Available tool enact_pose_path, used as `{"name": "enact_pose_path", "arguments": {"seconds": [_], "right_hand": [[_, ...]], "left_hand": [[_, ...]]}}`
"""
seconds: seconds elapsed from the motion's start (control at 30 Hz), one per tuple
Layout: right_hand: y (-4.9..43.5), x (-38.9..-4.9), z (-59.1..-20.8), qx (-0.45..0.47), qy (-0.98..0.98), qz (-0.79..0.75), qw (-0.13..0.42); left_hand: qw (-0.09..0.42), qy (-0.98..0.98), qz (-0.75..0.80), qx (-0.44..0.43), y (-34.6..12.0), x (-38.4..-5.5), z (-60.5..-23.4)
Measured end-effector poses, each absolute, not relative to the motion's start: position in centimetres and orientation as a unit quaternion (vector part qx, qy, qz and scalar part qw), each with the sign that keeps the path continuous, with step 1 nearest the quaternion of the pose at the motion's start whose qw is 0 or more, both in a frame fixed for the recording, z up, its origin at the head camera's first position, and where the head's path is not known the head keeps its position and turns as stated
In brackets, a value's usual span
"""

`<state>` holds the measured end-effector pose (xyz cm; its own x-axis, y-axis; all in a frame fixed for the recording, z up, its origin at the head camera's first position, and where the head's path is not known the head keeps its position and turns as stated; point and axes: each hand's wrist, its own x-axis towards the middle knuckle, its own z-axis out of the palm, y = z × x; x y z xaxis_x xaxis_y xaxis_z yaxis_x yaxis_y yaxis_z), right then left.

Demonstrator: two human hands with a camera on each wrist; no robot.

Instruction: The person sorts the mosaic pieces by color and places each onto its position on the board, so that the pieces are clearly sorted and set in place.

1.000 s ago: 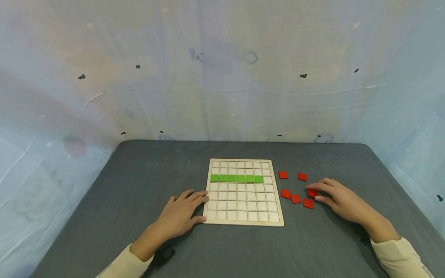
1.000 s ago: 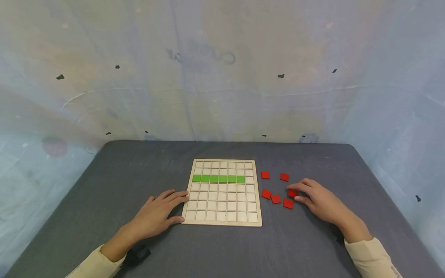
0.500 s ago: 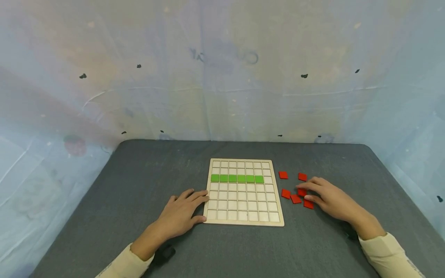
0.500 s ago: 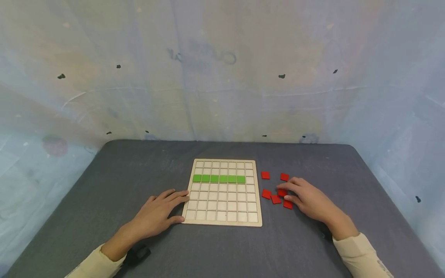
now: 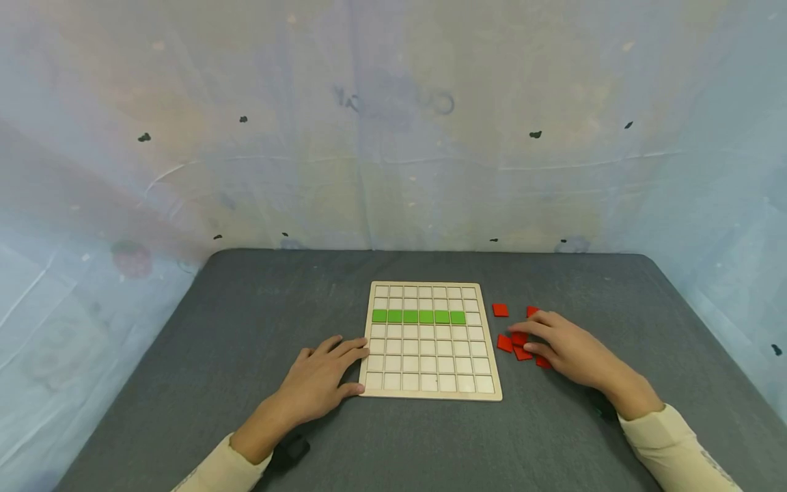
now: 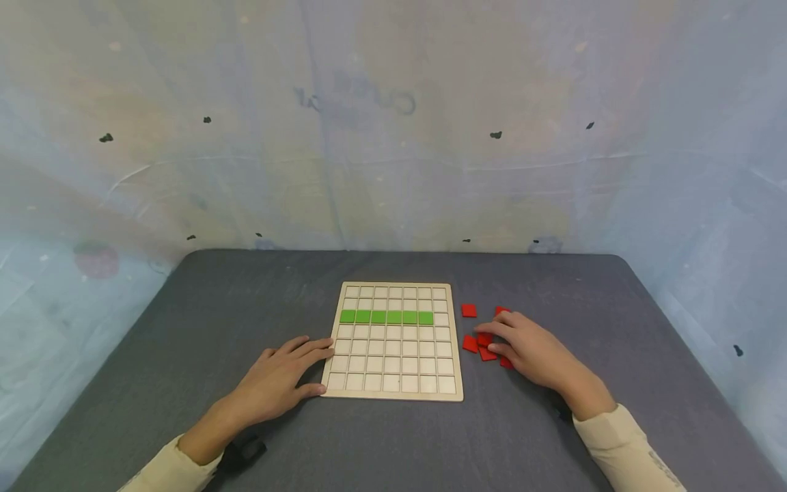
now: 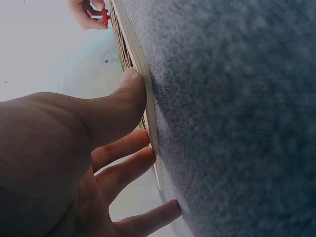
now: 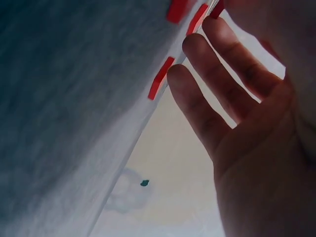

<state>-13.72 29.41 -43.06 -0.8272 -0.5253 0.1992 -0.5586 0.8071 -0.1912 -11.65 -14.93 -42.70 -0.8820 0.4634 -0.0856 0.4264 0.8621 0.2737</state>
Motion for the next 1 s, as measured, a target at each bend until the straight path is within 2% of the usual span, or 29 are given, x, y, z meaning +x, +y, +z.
{"name": "enact_pose_path", "arguments": {"seconds": [1.0], "right_hand": [[25.1,-14.6,-42.5,0.334,-0.928,0.152,0.068]], "left_hand": [[0.074,0.96,0.127,0.237,-15.0,-11.8,-42.9]]}}
